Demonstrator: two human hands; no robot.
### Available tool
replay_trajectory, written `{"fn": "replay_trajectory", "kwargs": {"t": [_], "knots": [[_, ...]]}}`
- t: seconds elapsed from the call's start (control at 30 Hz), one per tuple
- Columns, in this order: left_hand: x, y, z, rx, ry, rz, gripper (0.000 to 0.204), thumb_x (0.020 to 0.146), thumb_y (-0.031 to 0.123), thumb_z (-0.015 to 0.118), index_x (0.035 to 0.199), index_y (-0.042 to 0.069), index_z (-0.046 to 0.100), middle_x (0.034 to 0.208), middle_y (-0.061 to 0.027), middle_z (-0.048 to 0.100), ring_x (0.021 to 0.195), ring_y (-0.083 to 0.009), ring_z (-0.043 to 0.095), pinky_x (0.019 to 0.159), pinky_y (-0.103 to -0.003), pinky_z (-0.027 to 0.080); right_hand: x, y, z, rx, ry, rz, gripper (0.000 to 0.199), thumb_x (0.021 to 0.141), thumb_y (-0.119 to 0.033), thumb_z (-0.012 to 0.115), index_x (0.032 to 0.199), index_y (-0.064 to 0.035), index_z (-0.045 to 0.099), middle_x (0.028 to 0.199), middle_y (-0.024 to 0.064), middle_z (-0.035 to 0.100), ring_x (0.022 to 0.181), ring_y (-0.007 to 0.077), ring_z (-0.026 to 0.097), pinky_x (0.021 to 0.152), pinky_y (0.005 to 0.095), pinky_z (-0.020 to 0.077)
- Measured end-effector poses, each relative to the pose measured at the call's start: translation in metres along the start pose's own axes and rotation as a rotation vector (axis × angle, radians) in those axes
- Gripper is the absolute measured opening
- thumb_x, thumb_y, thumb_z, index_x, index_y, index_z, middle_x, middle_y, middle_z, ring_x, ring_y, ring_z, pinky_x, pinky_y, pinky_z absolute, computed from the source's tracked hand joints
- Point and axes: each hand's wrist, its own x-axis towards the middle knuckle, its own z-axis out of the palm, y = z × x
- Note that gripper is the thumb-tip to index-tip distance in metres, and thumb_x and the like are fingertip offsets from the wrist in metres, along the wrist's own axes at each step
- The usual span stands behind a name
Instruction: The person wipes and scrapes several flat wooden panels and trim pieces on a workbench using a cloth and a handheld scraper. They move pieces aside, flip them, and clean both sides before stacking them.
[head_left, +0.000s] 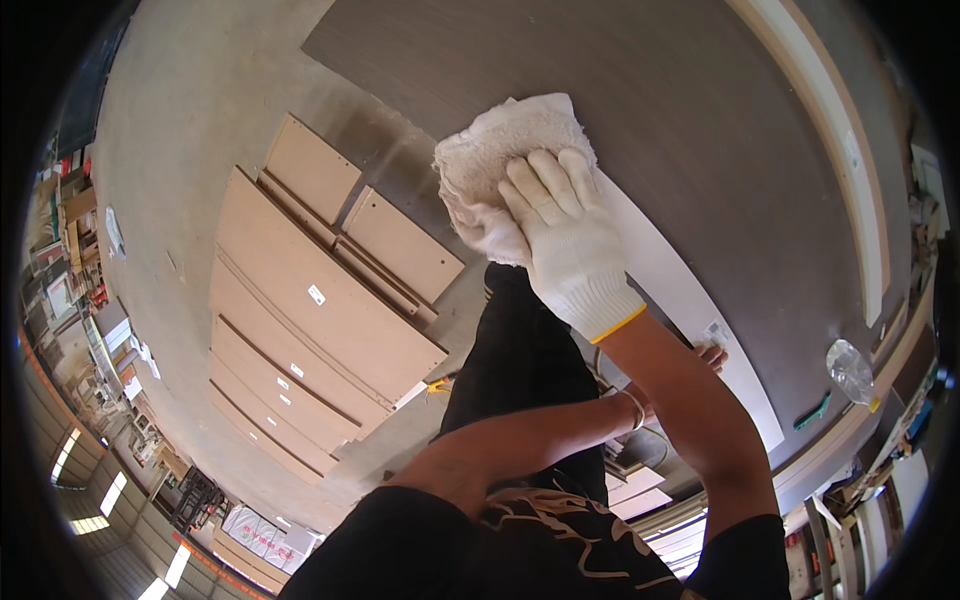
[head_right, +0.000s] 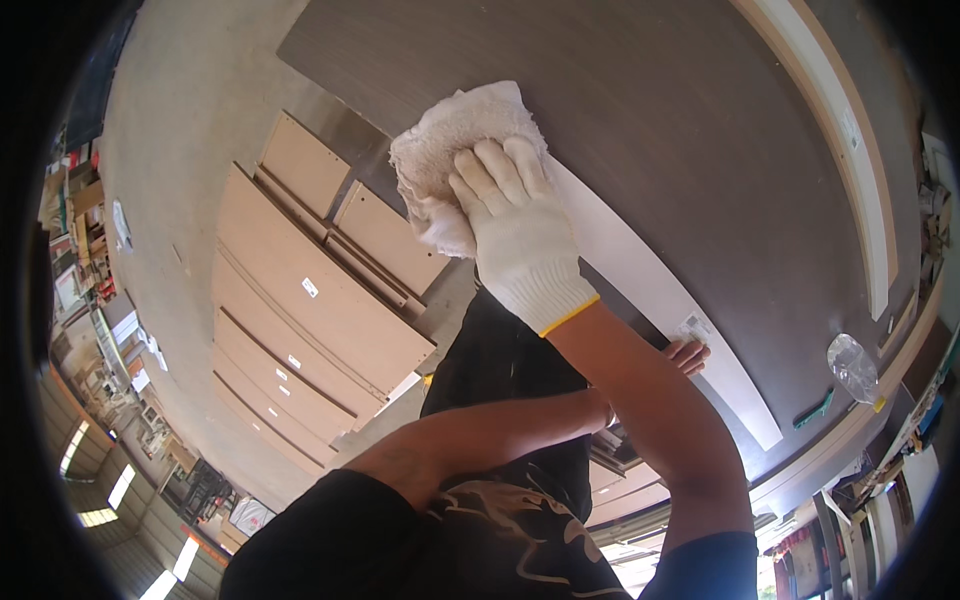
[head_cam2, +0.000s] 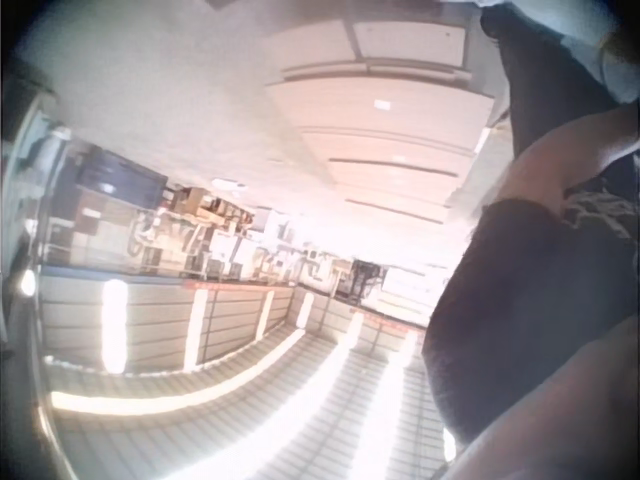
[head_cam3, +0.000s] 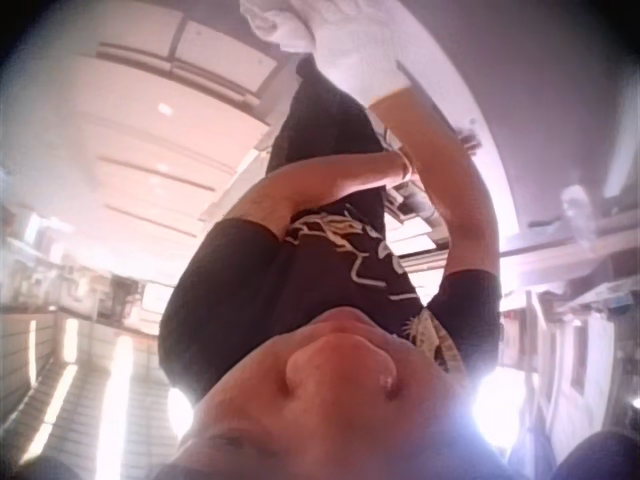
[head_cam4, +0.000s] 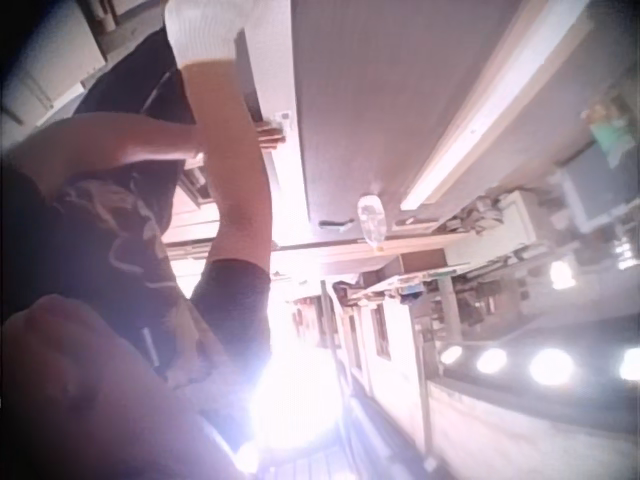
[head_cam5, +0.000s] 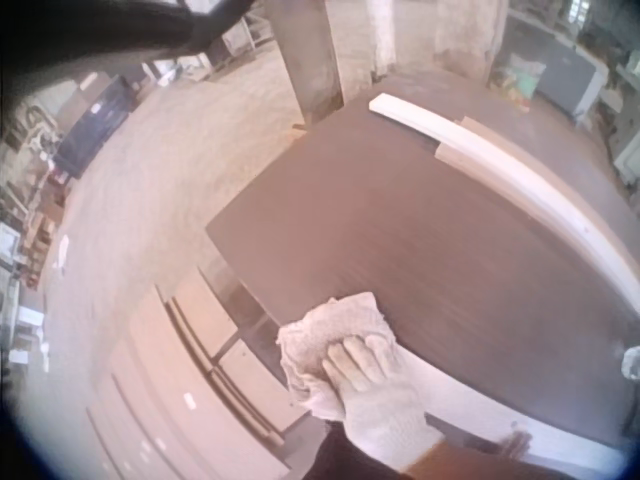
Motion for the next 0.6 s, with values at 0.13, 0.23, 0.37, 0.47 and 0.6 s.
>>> {"fn": "replay_trajectory", "kwargs": {"t": [0.13, 0.23, 0.37, 0.47, 0.6], "knots": [[0.002, -0.004, -0.001, 0.721, -0.033, 0.034, 0.075, 0.111, 0.045, 0.037, 0.172, 0.008, 0.013, 0.18, -0.0095, 0.014, 0.163, -0.0314, 0.024, 0.135, -0.051, 0.023, -0.031, -0.009, -0.051, -0.006, -0.234, 0.194, 0.042, 0.094, -0.027, 0.061, 0.123, 0.0019, 0.069, 0.137, 0.0191, 0.063, 0.138, 0.0415, 0.051, 0.12, 0.0569, 0.0361], [0.003, 0.002, -0.003, 0.837, -0.091, 0.126, 0.075, 0.111, 0.046, 0.036, 0.172, 0.008, 0.013, 0.18, -0.0092, 0.014, 0.164, -0.0316, 0.021, 0.135, -0.051, 0.021, -0.04, -0.01, -0.052, -0.04, -0.148, 0.139, 0.047, 0.089, -0.02, 0.063, 0.131, 0.0005, 0.067, 0.14, 0.0141, 0.064, 0.143, 0.0365, 0.05, 0.124, 0.0548, 0.0335], [0.003, 0.012, 0.002, 0.142, -0.025, -0.024, 0.078, 0.11, 0.05, 0.037, 0.172, 0.009, 0.012, 0.181, -0.0104, 0.01, 0.166, -0.0313, 0.013, 0.135, -0.055, 0.013, 0.017, -0.003, 0.002, -0.005, -0.019, 0.022, 0.044, 0.084, -0.015, 0.066, 0.124, 0.0021, 0.069, 0.14, 0.0127, 0.063, 0.137, 0.0384, 0.052, 0.118, 0.0485, 0.041], [0.003, 0.013, 0.007, 0.057, -0.002, -0.023, 0.081, 0.108, 0.051, 0.04, 0.172, 0.009, 0.011, 0.181, -0.0104, 0.009, 0.166, -0.0306, 0.013, 0.136, -0.053, 0.014, 0.025, 0.002, 0.004, 0.06, -0.011, -0.02, 0.045, 0.084, -0.017, 0.068, 0.124, 0.0025, 0.068, 0.136, 0.0145, 0.064, 0.13, 0.0391, 0.055, 0.117, 0.0506, 0.0407], [0.001, 0.009, 0.009, 0.624, -0.011, -0.09, 0.082, 0.108, 0.054, 0.036, 0.172, 0.01, 0.01, 0.181, -0.0096, 0.008, 0.166, -0.0291, 0.011, 0.136, -0.051, 0.013, -0.028, -0.002, -0.038, 0.014, -0.123, 0.099, 0.046, 0.085, -0.017, 0.063, 0.125, 0.0039, 0.069, 0.137, 0.017, 0.064, 0.139, 0.0373, 0.05, 0.121, 0.053, 0.0363]]}}
